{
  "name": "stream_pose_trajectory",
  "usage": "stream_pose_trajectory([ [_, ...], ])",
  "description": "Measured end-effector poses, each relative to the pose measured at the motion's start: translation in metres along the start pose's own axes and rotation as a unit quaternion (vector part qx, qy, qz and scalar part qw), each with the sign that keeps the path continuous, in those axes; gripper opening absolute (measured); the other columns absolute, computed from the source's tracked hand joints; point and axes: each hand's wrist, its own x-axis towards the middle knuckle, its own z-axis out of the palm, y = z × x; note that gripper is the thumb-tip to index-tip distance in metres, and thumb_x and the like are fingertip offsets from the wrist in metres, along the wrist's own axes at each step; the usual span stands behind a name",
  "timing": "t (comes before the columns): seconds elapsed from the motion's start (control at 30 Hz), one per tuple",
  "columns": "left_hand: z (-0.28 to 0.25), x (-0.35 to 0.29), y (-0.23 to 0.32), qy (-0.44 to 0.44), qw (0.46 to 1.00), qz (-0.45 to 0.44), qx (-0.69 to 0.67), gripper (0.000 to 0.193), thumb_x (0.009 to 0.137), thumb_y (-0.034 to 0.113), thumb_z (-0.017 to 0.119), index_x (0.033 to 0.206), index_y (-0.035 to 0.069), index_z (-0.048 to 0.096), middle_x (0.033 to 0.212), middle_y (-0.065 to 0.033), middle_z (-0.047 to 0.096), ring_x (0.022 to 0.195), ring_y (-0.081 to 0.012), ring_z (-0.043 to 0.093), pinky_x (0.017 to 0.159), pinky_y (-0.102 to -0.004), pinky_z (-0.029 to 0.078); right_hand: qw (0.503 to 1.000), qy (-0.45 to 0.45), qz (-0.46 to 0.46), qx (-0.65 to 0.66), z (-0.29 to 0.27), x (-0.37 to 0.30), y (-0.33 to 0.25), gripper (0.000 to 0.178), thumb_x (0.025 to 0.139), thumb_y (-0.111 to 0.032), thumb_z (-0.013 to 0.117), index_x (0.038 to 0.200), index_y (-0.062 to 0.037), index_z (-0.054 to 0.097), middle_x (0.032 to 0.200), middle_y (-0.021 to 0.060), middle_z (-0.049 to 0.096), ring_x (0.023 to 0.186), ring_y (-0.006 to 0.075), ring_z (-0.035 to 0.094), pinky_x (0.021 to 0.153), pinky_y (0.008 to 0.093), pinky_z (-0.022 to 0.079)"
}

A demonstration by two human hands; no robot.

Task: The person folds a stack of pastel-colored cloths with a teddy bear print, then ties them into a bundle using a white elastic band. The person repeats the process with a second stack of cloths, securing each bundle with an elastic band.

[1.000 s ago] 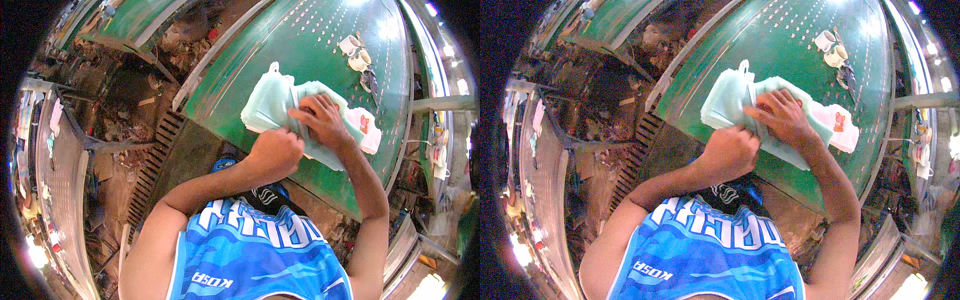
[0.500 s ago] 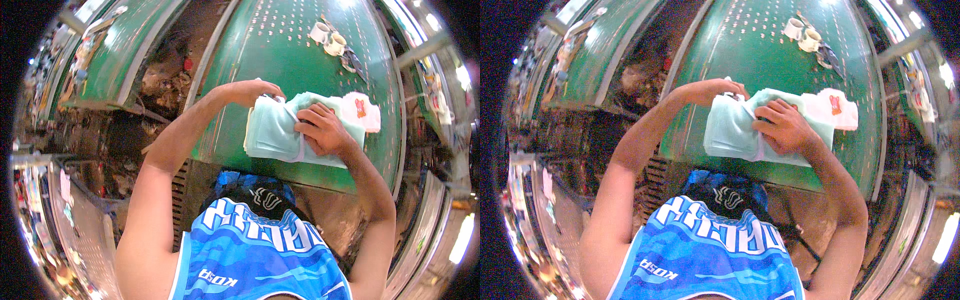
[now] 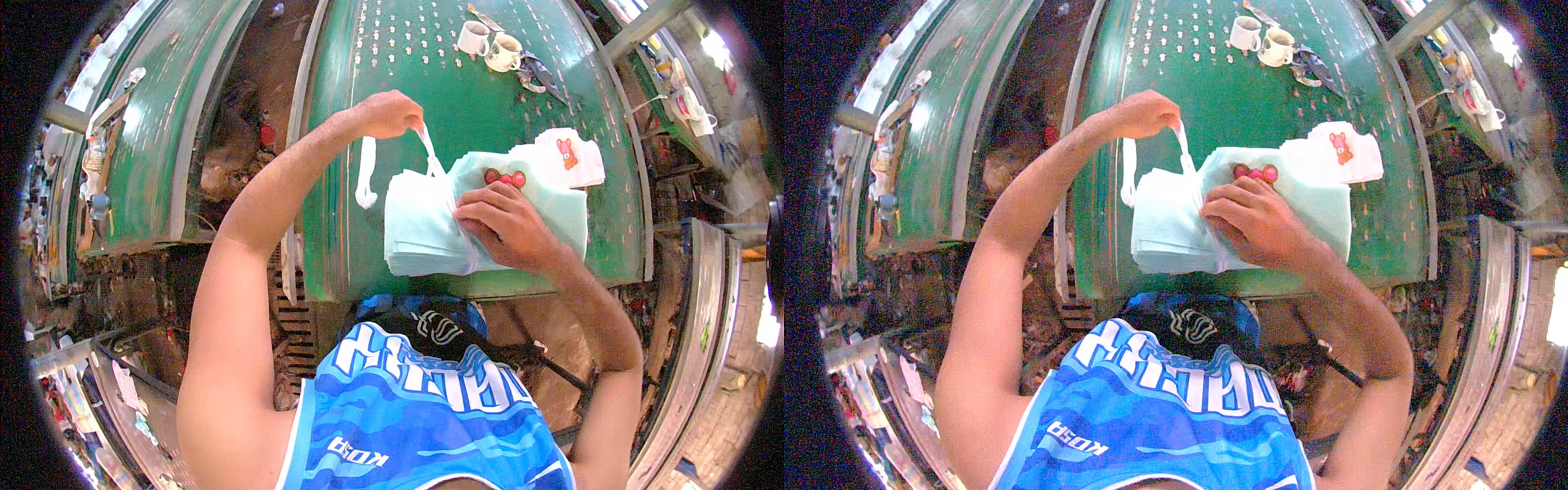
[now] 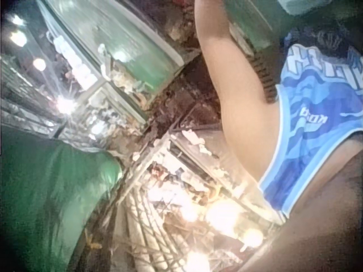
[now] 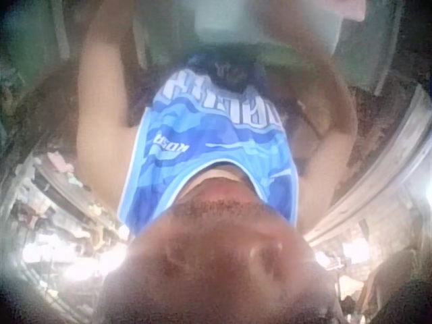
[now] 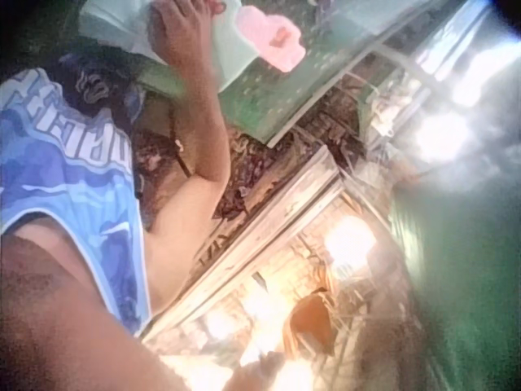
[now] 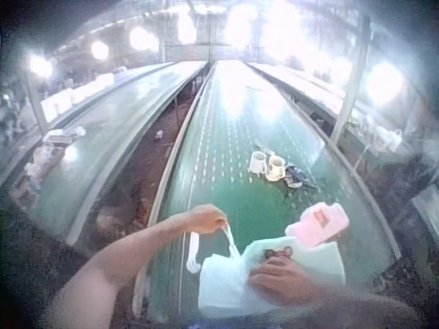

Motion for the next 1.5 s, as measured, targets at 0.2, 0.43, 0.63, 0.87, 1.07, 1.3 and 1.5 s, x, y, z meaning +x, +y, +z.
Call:
stream_pose_trajectory([
  [0.2, -0.078, 0.012, 0.054, 0.189, 0.954, 0.026, 0.233, 0.015, 0.09, 0.017, 0.066, 0.094, 0.01, 0.078, 0.088, -0.015, 0.074, 0.088, -0.0367, 0.074, 0.081, -0.0502, 0.059, 0.989, 0.083, 0.115, 0.052, 0.013, 0.017, 0.009, 0.025, 0.098, -0.017, 0.068, 0.12, -0.0055, 0.063, 0.108, 0.0134, 0.07, 0.106, 0.0365, 0.065, 0.101, 0.0488, 0.048],
  [0.43, -0.087, -0.046, 0.236, 0.109, 0.973, 0.161, 0.127, 0.011, 0.079, 0.009, 0.069, 0.087, 0.006, 0.076, 0.084, -0.018, 0.073, 0.086, -0.0379, 0.073, 0.081, -0.048, 0.059, 0.99, 0.053, 0.126, 0.033, 0.007, 0.014, 0.035, 0.053, 0.096, -0.02, 0.071, 0.145, -0.0057, 0.054, 0.124, 0.0168, 0.065, 0.119, 0.0309, 0.062, 0.108, 0.0467, 0.045],
  [0.63, -0.059, -0.091, 0.308, 0.124, 0.986, 0.1, -0.042, 0.027, 0.085, 0.01, 0.072, 0.111, 0.003, 0.069, 0.09, -0.0172, 0.073, 0.085, -0.0386, 0.073, 0.077, -0.0456, 0.059, 0.961, 0.091, 0.063, 0.254, 0.023, 0.002, 0.029, 0.028, 0.095, -0.016, 0.066, 0.122, -0.0076, 0.064, 0.127, 0.0131, 0.064, 0.122, 0.0305, 0.059, 0.107, 0.0432, 0.047],
  [0.87, -0.065, -0.166, 0.329, 0.014, 0.879, 0.031, -0.475, 0.048, 0.102, 0.017, 0.067, 0.146, 0.006, 0.052, 0.082, -0.0151, 0.07, 0.066, -0.0248, 0.07, 0.058, -0.0345, 0.05, 0.87, 0.123, 0.047, 0.476, -0.002, -0.02, 0.035, 0.017, 0.109, -0.018, 0.05, 0.103, -0.0064, 0.062, 0.114, 0.0086, 0.071, 0.101, 0.0213, 0.068, 0.099, 0.0358, 0.051],
  [1.07, 0.027, -0.116, 0.267, 0.312, 0.941, -0.116, 0.059, 0.02, 0.095, 0.009, 0.063, 0.114, 0.002, 0.065, 0.111, -0.0151, 0.069, 0.101, -0.0336, 0.066, 0.091, -0.0444, 0.053, 0.905, 0.151, -0.05, 0.395, 0.005, -0.026, 0.043, 0.029, 0.112, -0.024, 0.047, 0.099, -0.0046, 0.062, 0.11, 0.0134, 0.075, 0.102, 0.0213, 0.069, 0.103, 0.0398, 0.05],
  [1.3, 0.075, -0.109, 0.281, 0.364, 0.909, -0.169, 0.111, 0.029, 0.09, 0.011, 0.069, 0.118, 0.003, 0.063, 0.119, -0.015, 0.066, 0.112, -0.038, 0.059, 0.101, -0.0488, 0.046, 0.765, 0.203, -0.039, 0.61, -0.004, -0.033, 0.043, 0.037, 0.11, -0.039, 0.052, 0.098, -0.0058, 0.063, 0.099, 0.0159, 0.072, 0.098, 0.025, 0.064, 0.096, 0.0449, 0.05],
  [1.5, 0.085, -0.113, 0.28, 0.371, 0.901, -0.197, 0.112, 0.031, 0.094, 0.014, 0.068, 0.123, 0.003, 0.063, 0.124, -0.0146, 0.067, 0.114, -0.0375, 0.059, 0.103, -0.0491, 0.045, 0.594, 0.14, -0.096, 0.786, -0.016, -0.026, 0.049, 0.033, 0.104, -0.045, 0.062, 0.089, -0.0165, 0.067, 0.09, 0.0038, 0.071, 0.088, 0.0196, 0.052, 0.08, 0.0368, 0.043],
])
